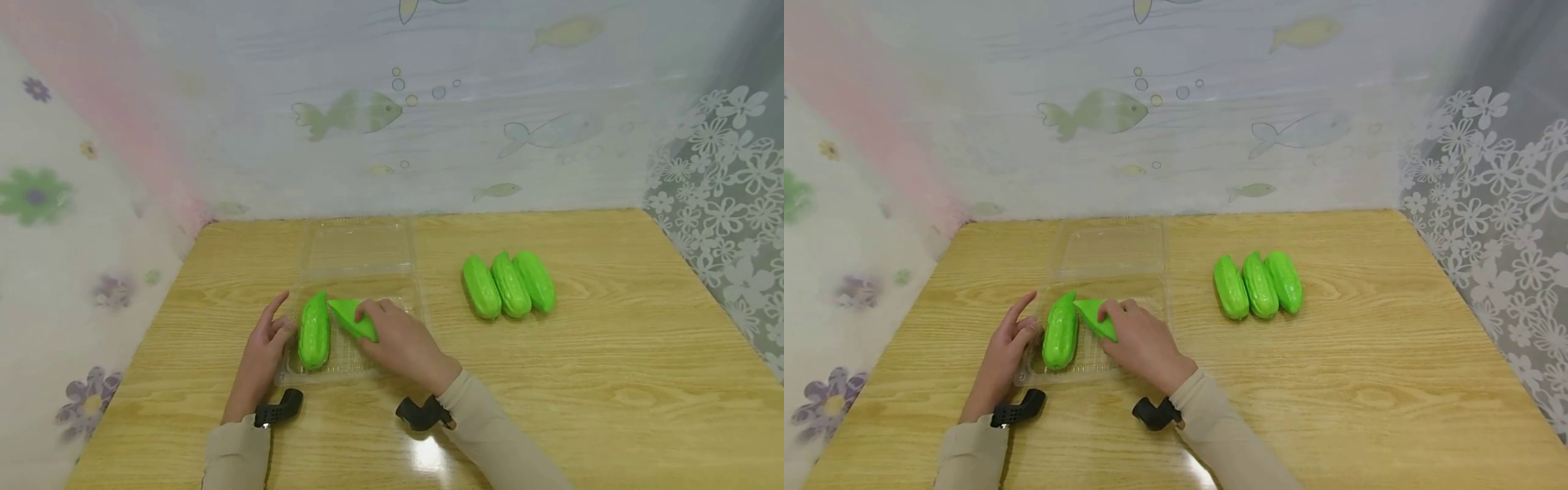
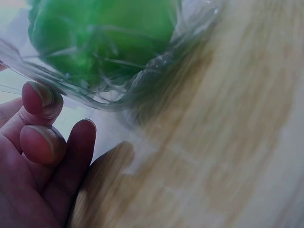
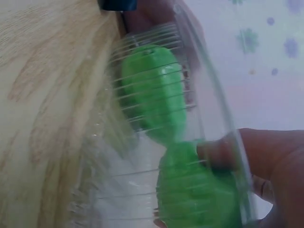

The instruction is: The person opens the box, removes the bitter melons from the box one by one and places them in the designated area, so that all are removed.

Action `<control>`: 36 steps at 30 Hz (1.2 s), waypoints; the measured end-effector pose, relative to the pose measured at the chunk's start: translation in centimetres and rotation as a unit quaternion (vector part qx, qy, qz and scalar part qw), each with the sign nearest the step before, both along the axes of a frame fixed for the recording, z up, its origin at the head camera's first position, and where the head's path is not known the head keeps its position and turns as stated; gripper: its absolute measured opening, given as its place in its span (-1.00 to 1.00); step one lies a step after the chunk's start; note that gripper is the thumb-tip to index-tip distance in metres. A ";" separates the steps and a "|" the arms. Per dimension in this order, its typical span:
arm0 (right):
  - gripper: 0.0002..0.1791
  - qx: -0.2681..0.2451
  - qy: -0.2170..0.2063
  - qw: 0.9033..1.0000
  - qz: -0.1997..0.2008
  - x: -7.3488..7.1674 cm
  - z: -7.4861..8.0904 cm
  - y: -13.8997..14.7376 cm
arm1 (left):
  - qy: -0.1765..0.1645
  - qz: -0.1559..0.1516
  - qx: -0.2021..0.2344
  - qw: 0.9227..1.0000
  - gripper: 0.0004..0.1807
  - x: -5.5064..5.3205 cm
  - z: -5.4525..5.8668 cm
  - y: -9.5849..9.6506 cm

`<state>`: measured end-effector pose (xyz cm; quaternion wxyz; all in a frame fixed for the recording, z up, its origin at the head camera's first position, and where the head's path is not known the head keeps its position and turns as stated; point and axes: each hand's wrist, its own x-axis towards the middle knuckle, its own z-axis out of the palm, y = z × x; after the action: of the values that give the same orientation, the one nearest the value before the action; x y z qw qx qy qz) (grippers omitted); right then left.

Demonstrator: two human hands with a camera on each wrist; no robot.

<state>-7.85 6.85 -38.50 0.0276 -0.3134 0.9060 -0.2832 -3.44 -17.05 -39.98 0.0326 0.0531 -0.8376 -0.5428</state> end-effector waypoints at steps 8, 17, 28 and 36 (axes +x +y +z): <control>-0.67 -0.010 -0.032 0.999 -0.008 -0.6 0.8 0.9 | 0.000 0.001 -0.007 1.000 -0.45 0.3 0.9 0.6; -0.68 -0.017 -0.054 0.998 -0.037 -1.2 1.6 2.1 | -0.001 -0.003 0.003 1.000 -0.45 0.1 0.3 0.2; -0.71 -0.061 -0.043 0.996 -0.053 -2.0 2.0 3.6 | -0.008 0.000 -0.007 1.000 -0.46 0.4 0.8 0.5; -0.72 -0.086 -0.048 0.993 -0.070 -2.8 2.1 4.6 | -0.023 0.009 -0.015 1.000 -0.45 -0.2 -0.6 -0.3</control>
<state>-10.61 11.46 -36.43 0.0245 -0.2365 0.8956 -0.3760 -3.63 -17.40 -40.62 0.0184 0.0726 -0.8454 -0.5288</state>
